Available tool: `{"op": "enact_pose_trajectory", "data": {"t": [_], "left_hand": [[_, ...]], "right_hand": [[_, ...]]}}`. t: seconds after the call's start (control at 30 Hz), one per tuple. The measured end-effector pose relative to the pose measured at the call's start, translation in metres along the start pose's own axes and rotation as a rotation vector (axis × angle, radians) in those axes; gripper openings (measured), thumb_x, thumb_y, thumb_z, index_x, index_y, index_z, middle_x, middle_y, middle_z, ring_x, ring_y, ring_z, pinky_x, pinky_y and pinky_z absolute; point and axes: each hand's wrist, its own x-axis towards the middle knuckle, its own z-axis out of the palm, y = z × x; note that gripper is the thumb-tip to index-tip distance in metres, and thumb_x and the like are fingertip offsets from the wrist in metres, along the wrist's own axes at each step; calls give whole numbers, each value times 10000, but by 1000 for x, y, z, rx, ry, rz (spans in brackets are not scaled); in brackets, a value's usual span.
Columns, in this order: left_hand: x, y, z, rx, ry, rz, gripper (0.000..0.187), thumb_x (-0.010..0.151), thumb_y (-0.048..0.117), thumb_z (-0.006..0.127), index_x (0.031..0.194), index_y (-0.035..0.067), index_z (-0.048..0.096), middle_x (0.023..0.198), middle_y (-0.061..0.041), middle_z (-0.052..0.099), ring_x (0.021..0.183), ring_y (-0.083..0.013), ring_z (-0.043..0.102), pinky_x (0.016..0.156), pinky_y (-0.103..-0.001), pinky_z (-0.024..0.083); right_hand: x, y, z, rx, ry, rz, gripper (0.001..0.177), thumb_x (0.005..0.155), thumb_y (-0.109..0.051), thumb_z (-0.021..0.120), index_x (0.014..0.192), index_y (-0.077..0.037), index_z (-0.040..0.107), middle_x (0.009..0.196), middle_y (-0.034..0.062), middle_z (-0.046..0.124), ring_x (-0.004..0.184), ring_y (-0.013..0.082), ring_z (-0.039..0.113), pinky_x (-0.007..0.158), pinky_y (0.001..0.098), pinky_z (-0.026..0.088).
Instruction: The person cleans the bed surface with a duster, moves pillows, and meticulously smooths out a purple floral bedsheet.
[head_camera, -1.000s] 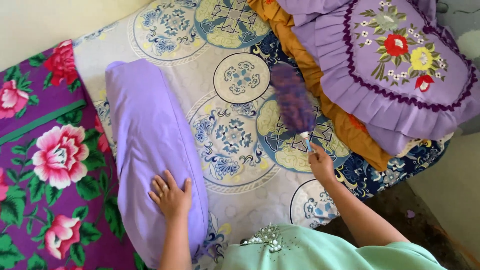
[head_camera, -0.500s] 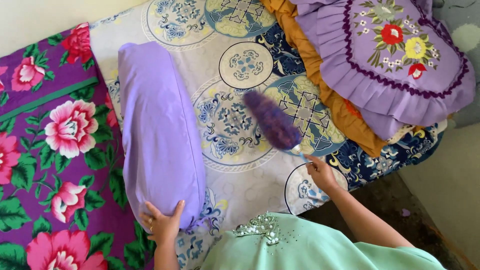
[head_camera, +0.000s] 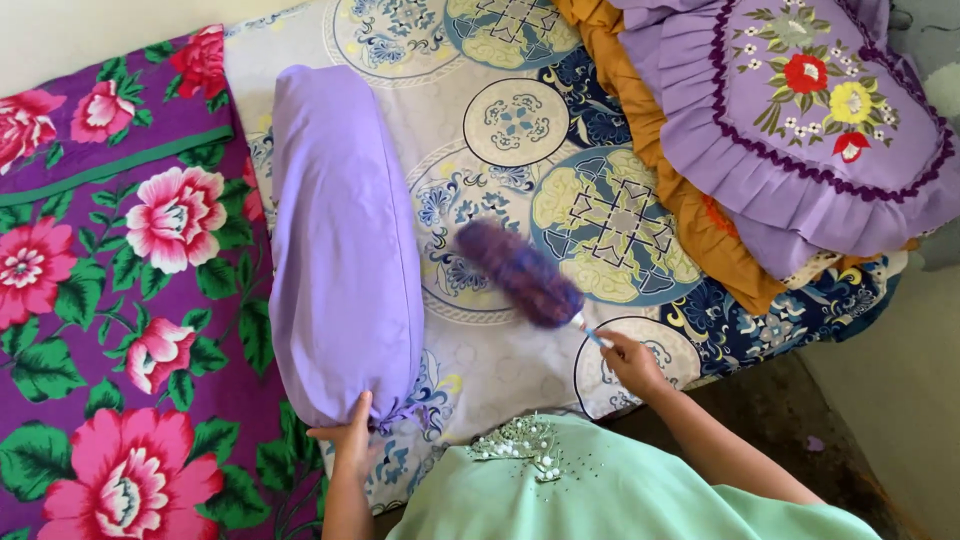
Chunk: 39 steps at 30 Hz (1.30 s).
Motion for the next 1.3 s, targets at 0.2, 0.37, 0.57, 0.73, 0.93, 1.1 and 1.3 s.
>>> {"op": "enact_pose_trajectory", "data": {"t": [0.2,0.37,0.57,0.73,0.93,1.1,1.3], "left_hand": [[58,-9,4,-661,-9,-92,1269,701,768,675,1580,294,-108,1699,-118,257,1516,-390,355,1175,-717,316],[22,14,37,-730,-347,-53,1060,734,678,593,1627,224,246,1590,-159,441,1451,-415,441,1216,-618,357],[22,-12,133,-688,-700,-196,568,804,629,802,933,77,762,1063,-240,741,1095,-426,691,1088,-546,478],[-41,9,183,-426,-1077,-213,462,885,522,734,1100,115,766,1147,-111,765,1061,-272,736,994,-447,572],[2,-29,201,108,-1128,-198,362,907,504,733,1063,186,657,1283,-60,740,1129,-225,726,945,-436,591],[49,-48,176,148,-971,-185,408,903,537,723,1108,187,687,1242,-25,750,1121,-204,716,962,-427,567],[101,-76,147,173,-797,-116,585,916,543,714,1363,170,659,1401,-26,646,1338,-241,578,1120,-482,451]], "right_hand": [[1,-19,7,201,245,128,453,1032,-174,520,1478,-158,601,688,59,572,555,166,411,503,357,330],[-15,-16,0,252,166,116,427,1020,-116,541,1437,-132,628,712,93,584,590,178,443,496,329,344],[14,38,-12,503,451,-108,395,950,-19,495,1312,-75,642,507,71,511,353,163,459,326,259,363],[-2,68,-13,401,462,-11,384,988,-84,524,1354,-66,640,586,69,585,436,160,499,391,298,388],[-61,118,-15,246,301,17,382,857,-93,700,1229,-150,769,567,93,659,489,189,621,489,299,499],[-59,135,-39,211,481,41,346,867,-122,693,1199,-171,775,565,77,662,541,188,632,566,317,515],[-32,128,-26,218,597,133,333,933,-176,648,1255,-174,733,648,99,677,598,229,644,605,368,508]]}}
